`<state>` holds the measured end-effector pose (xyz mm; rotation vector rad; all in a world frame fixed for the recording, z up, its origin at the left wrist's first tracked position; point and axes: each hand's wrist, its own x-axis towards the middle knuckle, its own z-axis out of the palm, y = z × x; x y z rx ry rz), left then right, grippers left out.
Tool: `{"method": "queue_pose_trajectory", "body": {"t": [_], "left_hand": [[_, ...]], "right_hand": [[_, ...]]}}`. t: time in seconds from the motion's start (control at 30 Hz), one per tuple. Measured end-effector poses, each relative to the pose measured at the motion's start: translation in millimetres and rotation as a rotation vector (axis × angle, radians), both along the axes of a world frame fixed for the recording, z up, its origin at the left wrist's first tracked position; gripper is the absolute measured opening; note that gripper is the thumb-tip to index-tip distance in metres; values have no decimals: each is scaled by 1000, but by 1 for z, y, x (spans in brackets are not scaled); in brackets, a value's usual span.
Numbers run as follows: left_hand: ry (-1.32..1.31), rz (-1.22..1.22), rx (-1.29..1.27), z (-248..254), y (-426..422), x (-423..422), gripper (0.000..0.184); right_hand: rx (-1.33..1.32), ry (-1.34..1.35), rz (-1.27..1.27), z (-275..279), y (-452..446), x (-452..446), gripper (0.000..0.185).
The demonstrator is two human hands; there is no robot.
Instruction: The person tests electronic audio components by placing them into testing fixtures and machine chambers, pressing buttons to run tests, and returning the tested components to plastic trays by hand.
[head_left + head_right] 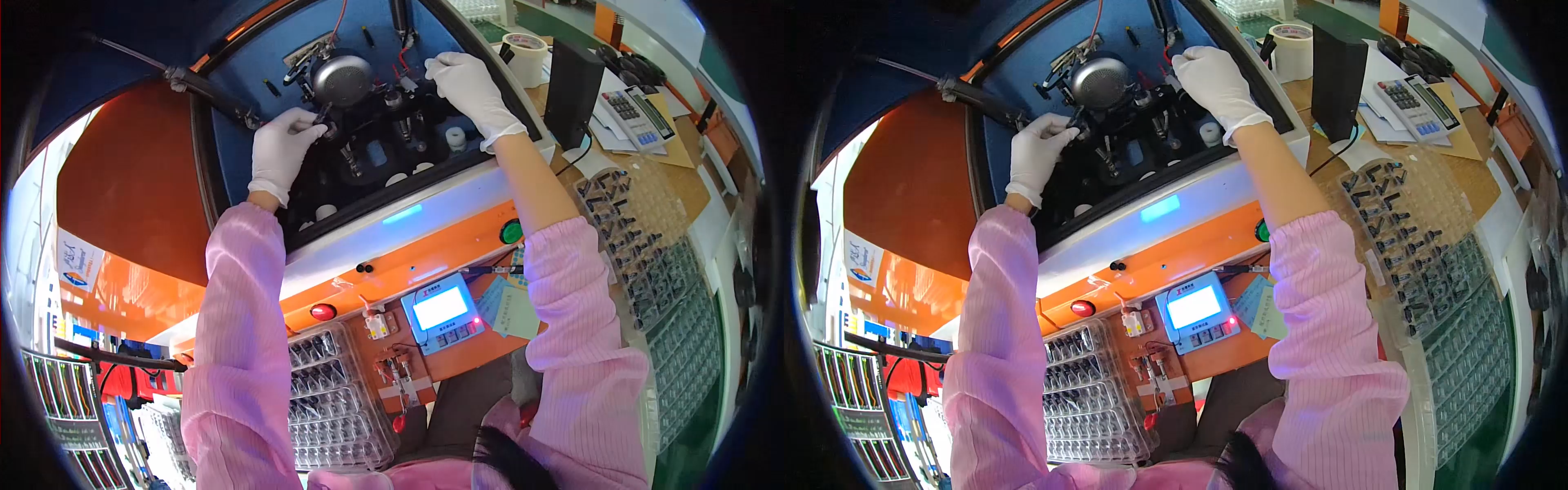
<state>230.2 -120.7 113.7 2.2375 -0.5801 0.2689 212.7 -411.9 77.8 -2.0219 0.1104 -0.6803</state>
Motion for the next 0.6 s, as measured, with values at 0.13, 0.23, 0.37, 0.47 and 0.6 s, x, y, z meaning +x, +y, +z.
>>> {"method": "queue_pose_trajectory", "body": {"t": [0.13,0.23,0.37,0.47,0.6], "left_hand": [[-330,-77,267,13,2,4,15],[-52,-432,485,44,1,33,7],[255,-468,672,68,-20,55,14],[43,-132,1022,73,-54,14,23],[-46,155,1020,51,-49,19,44]], "right_hand": [[-6,-79,-14,-2,3,2,31],[-39,-85,-18,-1,3,1,32],[-104,-56,-33,5,3,-6,34],[-64,-5,-20,9,4,-9,32],[-108,-5,-16,6,1,-6,34]]}}
